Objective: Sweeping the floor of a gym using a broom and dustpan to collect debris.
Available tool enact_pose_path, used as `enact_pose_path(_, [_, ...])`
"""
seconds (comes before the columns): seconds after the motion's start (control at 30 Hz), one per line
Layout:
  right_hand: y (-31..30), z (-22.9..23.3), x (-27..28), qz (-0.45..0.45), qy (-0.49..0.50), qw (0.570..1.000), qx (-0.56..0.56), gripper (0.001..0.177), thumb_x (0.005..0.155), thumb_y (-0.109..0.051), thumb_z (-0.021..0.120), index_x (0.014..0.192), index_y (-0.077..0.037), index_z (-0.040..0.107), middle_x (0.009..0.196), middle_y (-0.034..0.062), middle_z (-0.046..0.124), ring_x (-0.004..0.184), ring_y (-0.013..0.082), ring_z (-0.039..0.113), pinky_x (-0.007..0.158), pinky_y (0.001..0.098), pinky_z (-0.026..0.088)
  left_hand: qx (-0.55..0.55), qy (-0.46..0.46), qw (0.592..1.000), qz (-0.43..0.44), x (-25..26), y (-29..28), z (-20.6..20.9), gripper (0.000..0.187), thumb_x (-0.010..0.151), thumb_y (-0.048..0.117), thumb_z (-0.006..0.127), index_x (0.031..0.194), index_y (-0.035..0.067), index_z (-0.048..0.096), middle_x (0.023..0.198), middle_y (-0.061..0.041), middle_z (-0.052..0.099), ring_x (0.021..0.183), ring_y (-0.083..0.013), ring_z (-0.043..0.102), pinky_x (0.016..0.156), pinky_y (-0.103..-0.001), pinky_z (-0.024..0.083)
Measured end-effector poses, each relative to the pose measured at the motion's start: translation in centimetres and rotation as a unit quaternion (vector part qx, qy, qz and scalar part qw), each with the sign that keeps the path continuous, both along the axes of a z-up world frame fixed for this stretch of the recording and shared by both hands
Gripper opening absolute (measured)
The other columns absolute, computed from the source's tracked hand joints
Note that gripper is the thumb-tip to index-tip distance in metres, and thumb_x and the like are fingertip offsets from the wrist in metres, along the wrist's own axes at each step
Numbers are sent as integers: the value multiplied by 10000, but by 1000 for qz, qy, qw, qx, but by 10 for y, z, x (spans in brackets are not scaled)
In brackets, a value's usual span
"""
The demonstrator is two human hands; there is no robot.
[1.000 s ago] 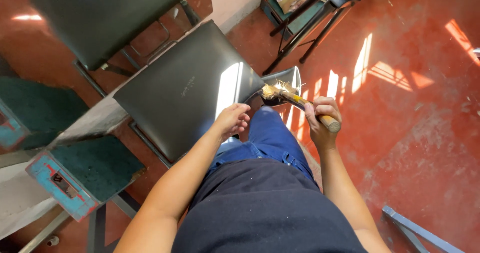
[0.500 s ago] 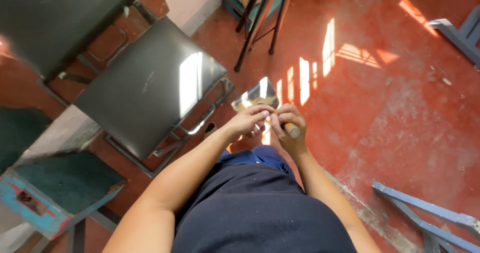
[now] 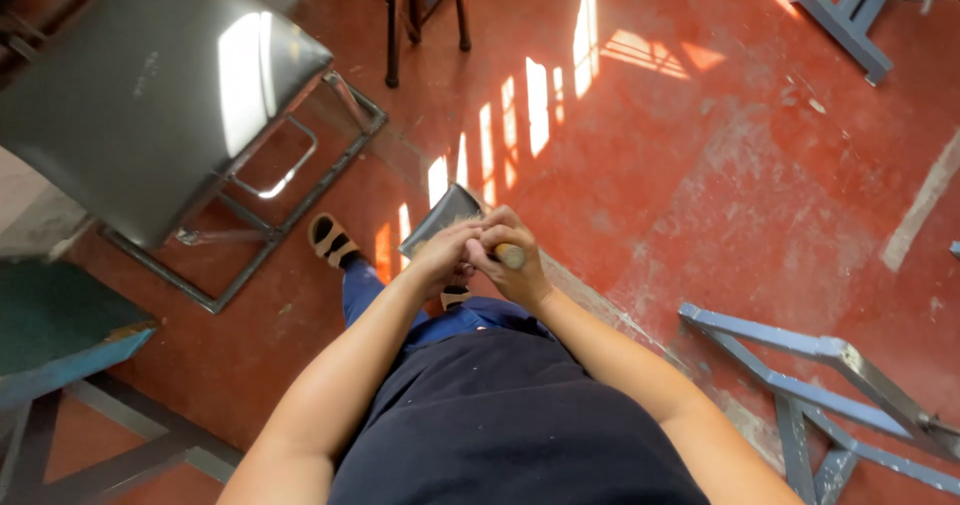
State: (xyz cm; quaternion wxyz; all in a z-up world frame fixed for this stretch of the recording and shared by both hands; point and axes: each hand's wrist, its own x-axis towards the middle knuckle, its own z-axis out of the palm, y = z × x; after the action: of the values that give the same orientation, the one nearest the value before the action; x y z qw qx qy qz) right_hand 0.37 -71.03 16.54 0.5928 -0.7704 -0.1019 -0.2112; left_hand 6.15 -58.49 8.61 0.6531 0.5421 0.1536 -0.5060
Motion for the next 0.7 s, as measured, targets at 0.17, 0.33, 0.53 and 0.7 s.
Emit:
enact_pose_path(0.17, [9,19,-30,37,10,999,1,225,866,5,781,749,-49,596,862,123,558,762,307,653,788,441,557,-64,-56,995,54,-39,29,60,384,967,209,611,1350,223,608,597,-25,452,423,-108,453,341,-200,357])
enact_pose_path(0.33, [40,21,-60,91,27,995,-5,213,856,-19,779,758,-86,601,893,111,577,772,305,663,767,433,542,-53,-87,994,45,-78,70,58,239,959,220,633,1175,211,733,545,-13,520,421,-86,469,348,-179,405])
enact_pose_path(0.53, [100,16,-83,85,-15,996,-30,239,856,-44,752,738,-111,556,853,91,572,723,278,629,753,380,530,-52,-273,949,151,-141,162,114,385,928,78,589,1311,113,607,700,-87,560,532,-130,522,435,-228,439])
enact_pose_path(0.7, [159,6,-113,115,-28,992,-34,202,847,-86,736,754,-109,559,848,96,582,706,249,572,720,351,514,206,-541,815,-40,-208,226,171,601,826,588,762,1339,354,555,921,-92,718,851,-322,740,724,-428,597])
